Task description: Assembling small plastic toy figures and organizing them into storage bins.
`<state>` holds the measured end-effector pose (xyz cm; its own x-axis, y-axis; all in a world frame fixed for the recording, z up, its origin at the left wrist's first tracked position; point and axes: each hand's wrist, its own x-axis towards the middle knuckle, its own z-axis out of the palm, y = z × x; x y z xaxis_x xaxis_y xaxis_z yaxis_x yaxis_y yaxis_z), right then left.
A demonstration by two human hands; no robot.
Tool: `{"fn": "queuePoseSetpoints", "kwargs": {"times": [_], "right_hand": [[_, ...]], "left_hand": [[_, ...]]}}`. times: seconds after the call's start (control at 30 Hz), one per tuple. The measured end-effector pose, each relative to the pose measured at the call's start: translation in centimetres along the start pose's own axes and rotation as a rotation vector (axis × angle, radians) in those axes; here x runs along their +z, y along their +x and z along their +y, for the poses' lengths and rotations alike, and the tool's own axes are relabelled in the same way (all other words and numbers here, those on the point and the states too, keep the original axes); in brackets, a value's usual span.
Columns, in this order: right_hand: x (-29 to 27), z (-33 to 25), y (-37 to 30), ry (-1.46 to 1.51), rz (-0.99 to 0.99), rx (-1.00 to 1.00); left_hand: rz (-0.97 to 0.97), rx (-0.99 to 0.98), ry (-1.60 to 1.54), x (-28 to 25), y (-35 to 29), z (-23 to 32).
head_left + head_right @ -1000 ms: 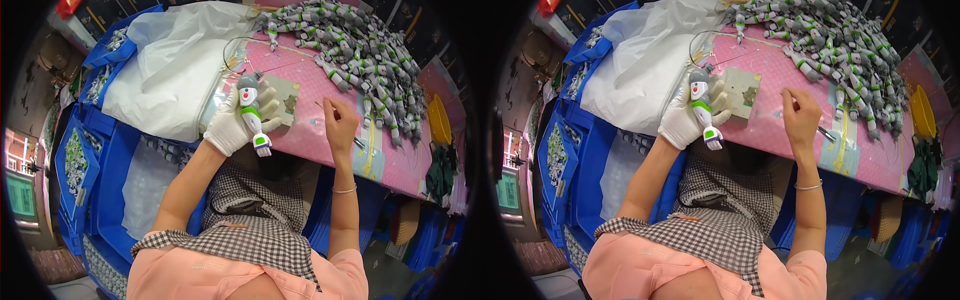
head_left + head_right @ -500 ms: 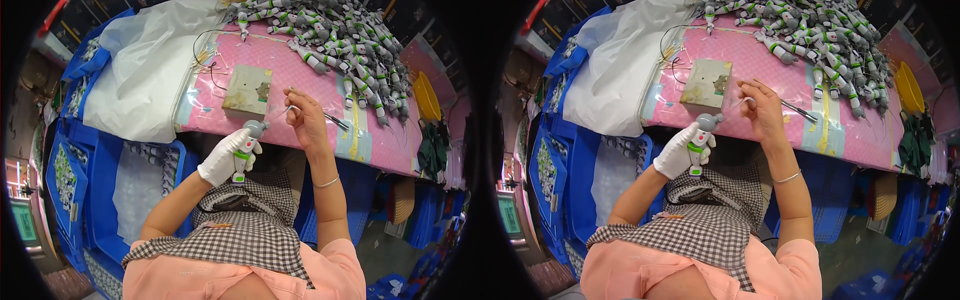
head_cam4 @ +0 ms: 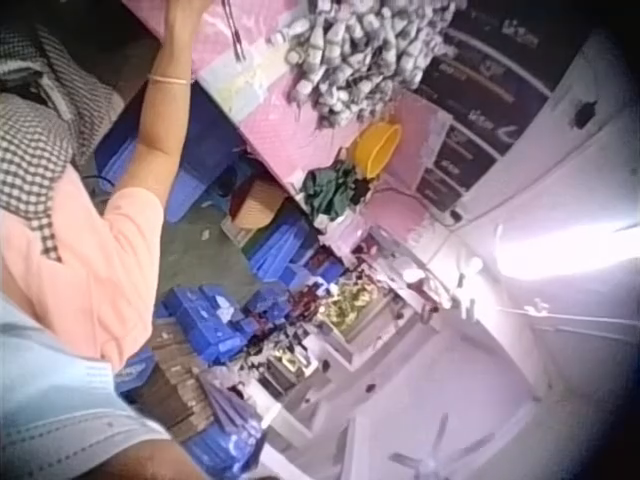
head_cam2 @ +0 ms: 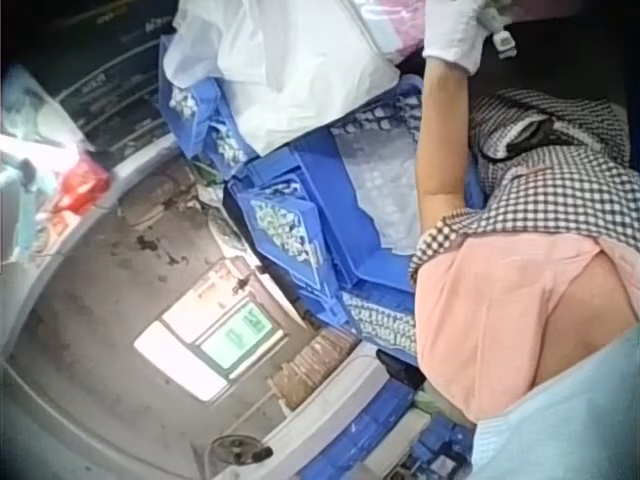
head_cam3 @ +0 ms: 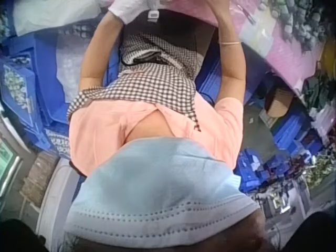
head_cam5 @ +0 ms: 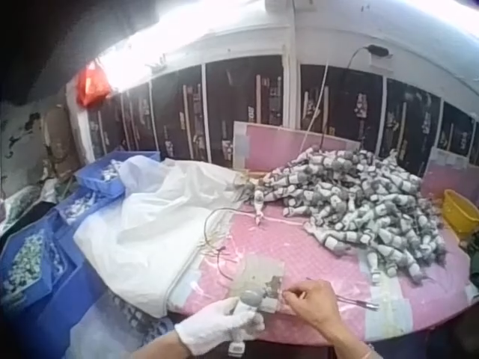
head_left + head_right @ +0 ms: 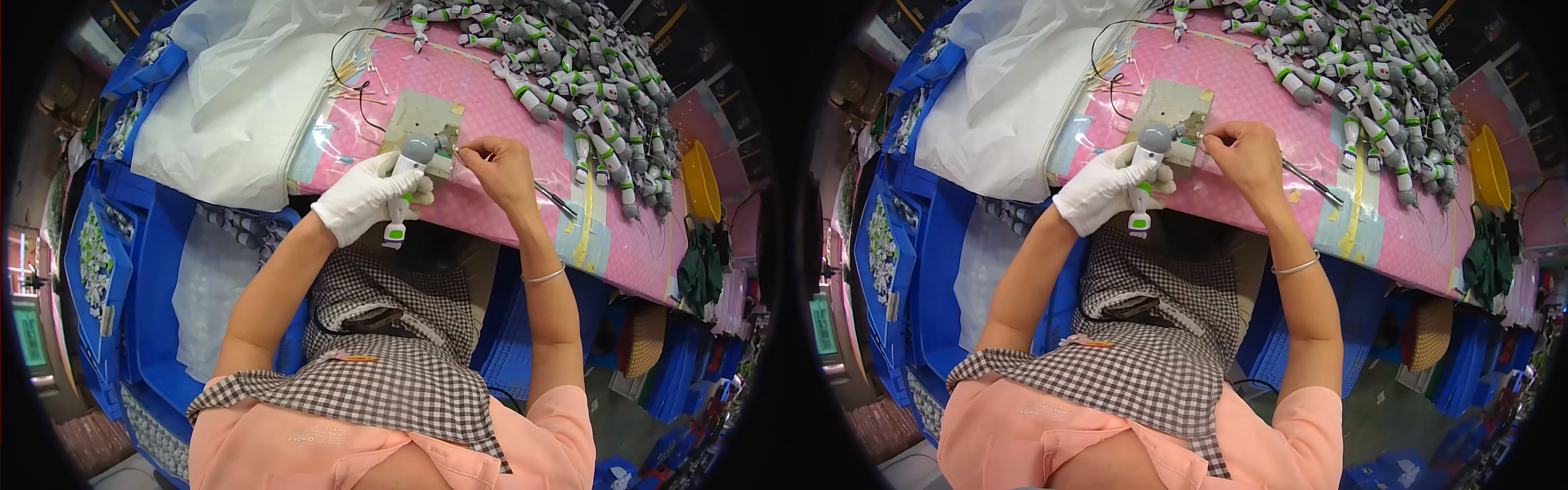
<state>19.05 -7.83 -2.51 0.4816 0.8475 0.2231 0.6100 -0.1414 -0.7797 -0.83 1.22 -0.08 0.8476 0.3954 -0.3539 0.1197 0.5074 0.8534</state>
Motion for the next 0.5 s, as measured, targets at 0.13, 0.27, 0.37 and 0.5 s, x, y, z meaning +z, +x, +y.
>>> {"fn": "queuePoseSetpoints", "kwargs": {"times": [0.13, 0.27, 0.37, 0.5], "right_hand": [[-0.3, 0.3, 0.9, 0.176, -0.132, 0.098], [-0.6, 0.2, 1.1, 0.224, -0.165, 0.136], [-0.7, -0.1, 1.4, 0.162, -0.147, 0.134], [-1.2, -0.2, 2.4, 0.214, -0.278, 0.349]], "left_hand": [[0.001, 0.022, 0.010, -0.3, 0.4, 0.2], [-0.009, 0.037, 0.017, -0.7, 1.1, -0.1], [-0.012, 0.043, -0.028, -0.7, 1.3, -0.1], [-0.059, 0.048, -0.086, -0.6, 1.5, -0.1]]}}
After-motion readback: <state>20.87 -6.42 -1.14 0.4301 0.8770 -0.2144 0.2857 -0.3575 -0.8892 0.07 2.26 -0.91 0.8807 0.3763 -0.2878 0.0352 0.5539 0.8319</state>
